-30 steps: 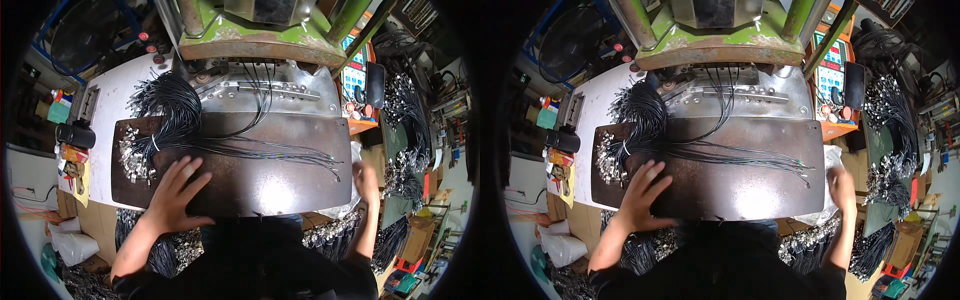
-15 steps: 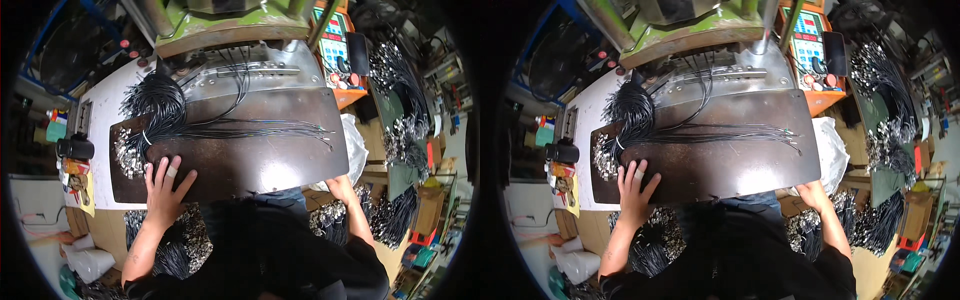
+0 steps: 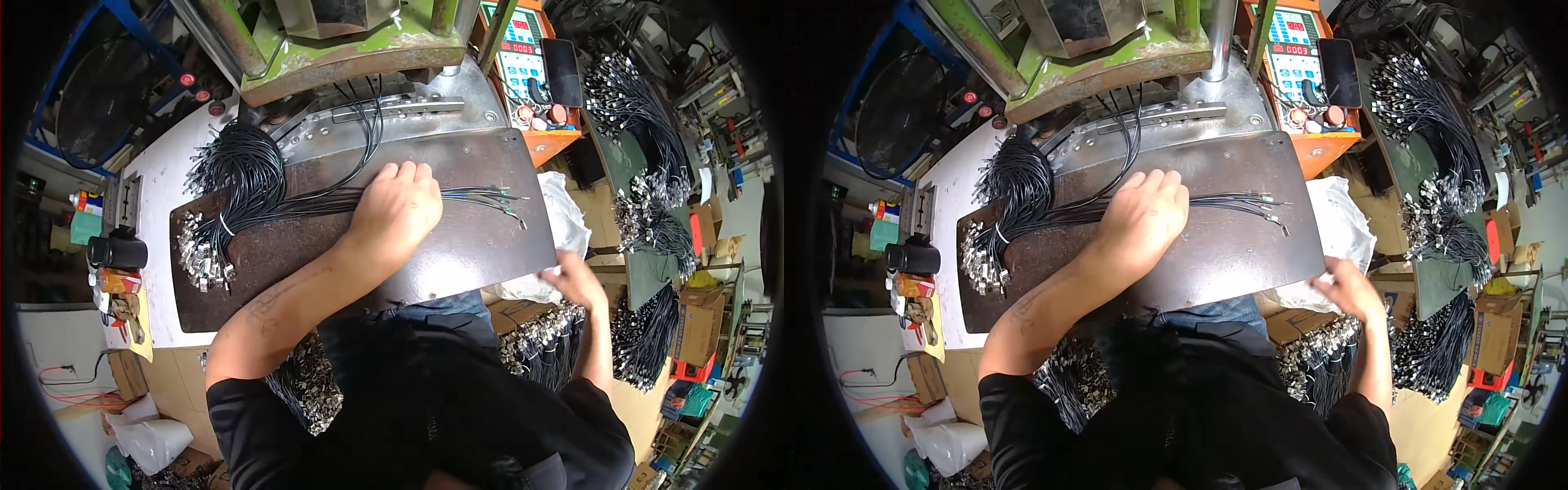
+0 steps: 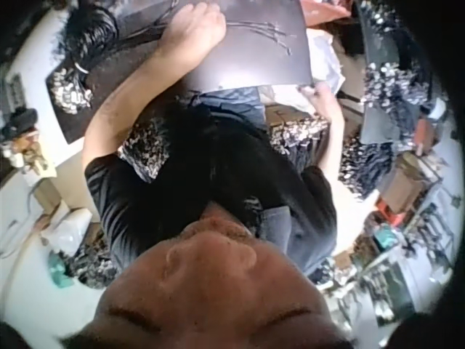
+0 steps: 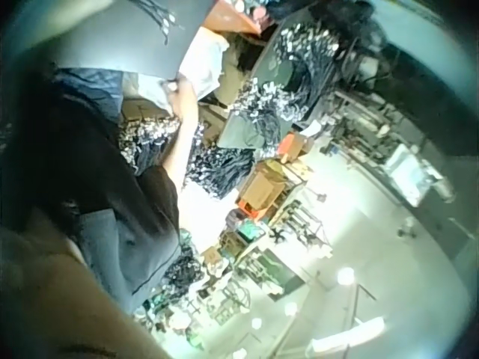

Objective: The person aligns cable ends into a machine mold, operates the press machine to mold the connections, and removes and arranges the finished cables.

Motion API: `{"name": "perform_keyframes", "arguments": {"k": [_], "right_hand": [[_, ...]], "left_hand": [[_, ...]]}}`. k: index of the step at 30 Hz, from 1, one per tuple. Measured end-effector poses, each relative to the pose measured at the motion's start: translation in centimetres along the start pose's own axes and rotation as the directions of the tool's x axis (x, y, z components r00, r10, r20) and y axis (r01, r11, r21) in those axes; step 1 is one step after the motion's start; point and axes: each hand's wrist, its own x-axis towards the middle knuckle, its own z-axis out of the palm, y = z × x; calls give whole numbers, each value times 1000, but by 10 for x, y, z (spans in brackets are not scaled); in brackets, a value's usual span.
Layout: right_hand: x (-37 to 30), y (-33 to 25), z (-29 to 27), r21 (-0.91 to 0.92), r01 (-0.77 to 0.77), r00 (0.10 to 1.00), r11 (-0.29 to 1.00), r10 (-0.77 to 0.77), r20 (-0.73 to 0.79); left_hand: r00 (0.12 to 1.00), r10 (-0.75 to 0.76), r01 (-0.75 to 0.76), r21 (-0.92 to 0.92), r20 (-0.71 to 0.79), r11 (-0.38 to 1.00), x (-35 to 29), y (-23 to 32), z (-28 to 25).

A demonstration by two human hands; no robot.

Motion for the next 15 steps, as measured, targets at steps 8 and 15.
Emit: {"name": "perform_keyframes", "arguments": {"k": [8, 15], "right_hand": [[37, -51, -47, -12, 260, 770, 965, -215, -601], [98, -158, -29, -392, 584, 607, 711, -703, -372]], "left_hand": [[997, -72, 79, -270, 36, 960, 1, -10, -5], [936, -307, 319, -789, 174, 526, 6, -29, -29]]}}
